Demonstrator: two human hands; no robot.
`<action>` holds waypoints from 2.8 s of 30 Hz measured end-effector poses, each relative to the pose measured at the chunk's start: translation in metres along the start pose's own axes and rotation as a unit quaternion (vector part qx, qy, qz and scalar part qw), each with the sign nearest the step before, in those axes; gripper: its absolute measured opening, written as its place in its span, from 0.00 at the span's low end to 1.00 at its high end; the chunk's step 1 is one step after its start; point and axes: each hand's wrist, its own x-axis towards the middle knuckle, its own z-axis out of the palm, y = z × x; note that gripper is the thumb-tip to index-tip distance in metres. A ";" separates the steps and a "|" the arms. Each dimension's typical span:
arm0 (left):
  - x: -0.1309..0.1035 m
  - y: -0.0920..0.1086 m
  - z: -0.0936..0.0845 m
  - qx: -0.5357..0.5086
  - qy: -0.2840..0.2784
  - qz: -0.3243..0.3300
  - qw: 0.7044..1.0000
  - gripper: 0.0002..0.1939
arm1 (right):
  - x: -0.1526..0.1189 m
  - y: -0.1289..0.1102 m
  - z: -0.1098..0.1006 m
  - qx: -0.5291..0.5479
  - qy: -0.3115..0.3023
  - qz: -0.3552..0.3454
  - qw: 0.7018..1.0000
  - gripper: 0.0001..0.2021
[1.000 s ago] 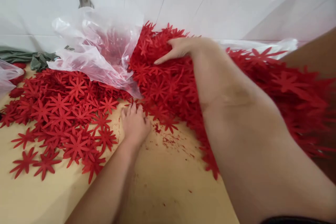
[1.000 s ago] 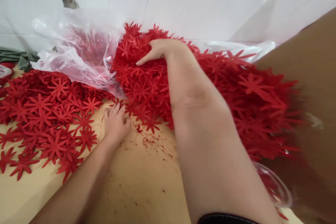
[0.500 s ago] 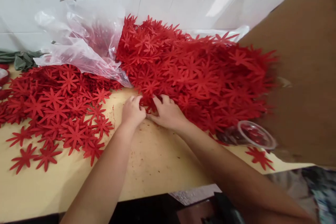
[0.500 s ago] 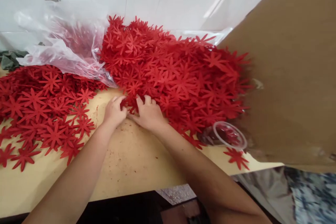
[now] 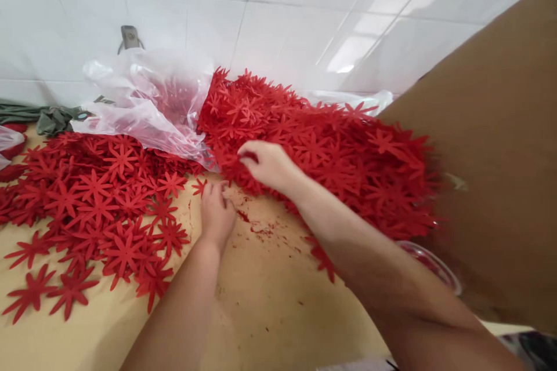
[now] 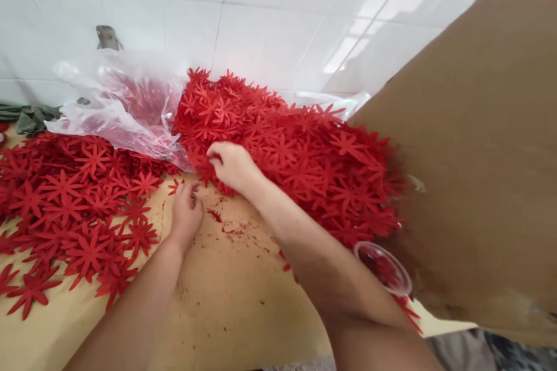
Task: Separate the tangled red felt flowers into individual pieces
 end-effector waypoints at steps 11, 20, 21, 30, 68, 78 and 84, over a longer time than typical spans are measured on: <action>-0.006 0.009 -0.001 0.235 -0.040 0.003 0.971 0.24 | 0.140 0.036 0.018 -0.096 0.017 0.141 0.985 0.20; -0.005 0.005 0.005 0.170 -0.088 0.076 0.979 0.18 | 0.045 -0.006 -0.035 -0.064 0.133 0.031 0.989 0.20; -0.006 0.004 0.005 0.176 -0.090 0.081 0.977 0.18 | 0.031 -0.015 -0.030 -0.071 0.105 -0.003 0.992 0.16; -0.009 0.011 0.000 0.231 -0.159 0.086 0.956 0.21 | 0.006 -0.056 0.070 -0.131 -0.098 0.007 0.987 0.18; 0.008 -0.013 0.012 -0.090 0.006 -0.003 0.996 0.16 | -0.053 -0.001 0.027 0.028 -0.110 0.051 0.992 0.07; -0.001 -0.007 0.010 -0.040 -0.033 -0.015 0.999 0.15 | 0.111 0.016 -0.036 -0.046 0.198 0.039 0.978 0.16; -0.004 -0.002 0.005 0.004 -0.065 0.002 0.998 0.15 | 0.157 0.022 0.019 -0.098 -0.049 0.118 0.987 0.24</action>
